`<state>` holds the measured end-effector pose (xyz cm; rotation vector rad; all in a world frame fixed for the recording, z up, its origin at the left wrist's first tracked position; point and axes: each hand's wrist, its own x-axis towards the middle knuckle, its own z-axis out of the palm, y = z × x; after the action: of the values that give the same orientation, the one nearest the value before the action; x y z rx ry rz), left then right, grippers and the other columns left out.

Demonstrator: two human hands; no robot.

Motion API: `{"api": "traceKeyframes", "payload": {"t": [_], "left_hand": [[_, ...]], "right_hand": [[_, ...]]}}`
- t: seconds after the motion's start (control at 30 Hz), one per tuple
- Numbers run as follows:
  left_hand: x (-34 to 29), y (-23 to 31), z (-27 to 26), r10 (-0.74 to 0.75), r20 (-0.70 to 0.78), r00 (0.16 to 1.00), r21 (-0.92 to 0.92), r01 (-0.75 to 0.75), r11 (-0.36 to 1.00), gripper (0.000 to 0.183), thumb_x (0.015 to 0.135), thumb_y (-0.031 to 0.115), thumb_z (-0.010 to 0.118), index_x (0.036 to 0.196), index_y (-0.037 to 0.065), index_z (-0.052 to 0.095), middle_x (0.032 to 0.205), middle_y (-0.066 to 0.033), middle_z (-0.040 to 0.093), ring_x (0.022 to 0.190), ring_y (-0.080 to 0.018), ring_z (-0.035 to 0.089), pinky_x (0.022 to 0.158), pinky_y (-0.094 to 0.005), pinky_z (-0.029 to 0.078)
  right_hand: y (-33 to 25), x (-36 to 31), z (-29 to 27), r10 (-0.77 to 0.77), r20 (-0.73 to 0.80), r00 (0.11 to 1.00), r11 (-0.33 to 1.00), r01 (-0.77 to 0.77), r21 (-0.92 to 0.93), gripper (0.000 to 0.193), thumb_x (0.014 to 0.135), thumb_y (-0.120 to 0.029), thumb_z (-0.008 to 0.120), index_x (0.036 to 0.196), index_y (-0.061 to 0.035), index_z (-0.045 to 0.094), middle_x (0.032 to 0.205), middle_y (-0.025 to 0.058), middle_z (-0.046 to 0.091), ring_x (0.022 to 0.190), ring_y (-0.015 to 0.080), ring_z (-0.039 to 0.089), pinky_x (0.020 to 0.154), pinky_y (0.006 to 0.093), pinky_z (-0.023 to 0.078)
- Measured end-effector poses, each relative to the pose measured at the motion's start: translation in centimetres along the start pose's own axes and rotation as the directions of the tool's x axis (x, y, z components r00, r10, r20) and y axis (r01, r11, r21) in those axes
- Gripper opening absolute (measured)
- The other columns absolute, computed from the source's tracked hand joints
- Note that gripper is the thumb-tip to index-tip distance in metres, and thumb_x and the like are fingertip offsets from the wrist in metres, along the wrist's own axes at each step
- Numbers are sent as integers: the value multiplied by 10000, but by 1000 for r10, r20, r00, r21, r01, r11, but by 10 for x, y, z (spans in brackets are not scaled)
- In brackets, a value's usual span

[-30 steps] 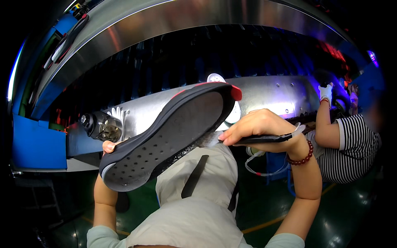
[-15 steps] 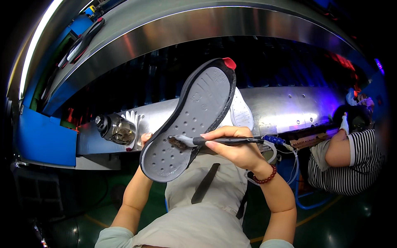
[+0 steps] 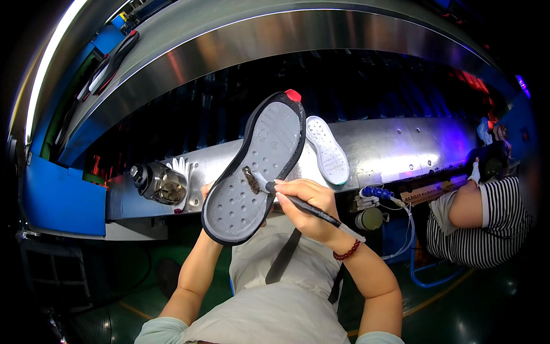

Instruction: The person repeatedly picks up gray shoe soles from a conveyor belt, applies a dark substance to the bottom with a brush, and returns them to the belt. The process is repeated for multiple soles in a factory setting.

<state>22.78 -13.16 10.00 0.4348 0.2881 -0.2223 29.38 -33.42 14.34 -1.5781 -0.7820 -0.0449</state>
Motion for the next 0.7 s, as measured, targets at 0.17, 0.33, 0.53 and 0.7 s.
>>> {"api": "traceKeyframes", "payload": {"t": [0.17, 0.33, 0.53, 0.7], "left_hand": [[6, -2, -15, -29, 68, 997, -53, 32, 998, 679, 718, 464, 424, 1242, 32, 399, 1180, -258, 459, 957, -498, 505, 685, -639, 443], [1, -6, -11, -65, 43, 997, -70, 68, 995, 702, 706, 456, 470, 1256, 28, 384, 1197, -252, 450, 1003, -495, 481, 740, -629, 429], [-8, -17, -17, -65, 15, 998, -49, 66, 997, 523, 747, 329, 489, 1146, -8, 478, 1086, -174, 550, 903, -284, 578, 766, -371, 483], [-5, -26, 5, -37, -4, 999, 194, 37, 980, 437, 780, 301, 484, 1072, -22, 515, 977, -127, 595, 838, -189, 597, 746, -292, 488]], "right_hand": [[3, 1, 4, -129, -3, 992, 985, 128, -119, 134, 685, 45, 618, 817, 28, 602, 790, 163, 635, 753, 261, 633, 670, 299, 491], [18, 5, -5, -144, -2, 990, 951, 138, -276, 95, 715, 32, 605, 809, 37, 608, 818, 163, 638, 783, 254, 635, 706, 296, 495], [49, 24, -37, -48, -174, 984, 934, -18, -357, 144, 721, -27, 634, 862, -1, 639, 839, 150, 641, 781, 240, 621, 729, 289, 472], [52, 13, -8, 107, -234, 966, 940, -175, -294, 266, 721, -130, 654, 903, 58, 609, 882, 219, 615, 781, 302, 607, 754, 334, 465]]}}
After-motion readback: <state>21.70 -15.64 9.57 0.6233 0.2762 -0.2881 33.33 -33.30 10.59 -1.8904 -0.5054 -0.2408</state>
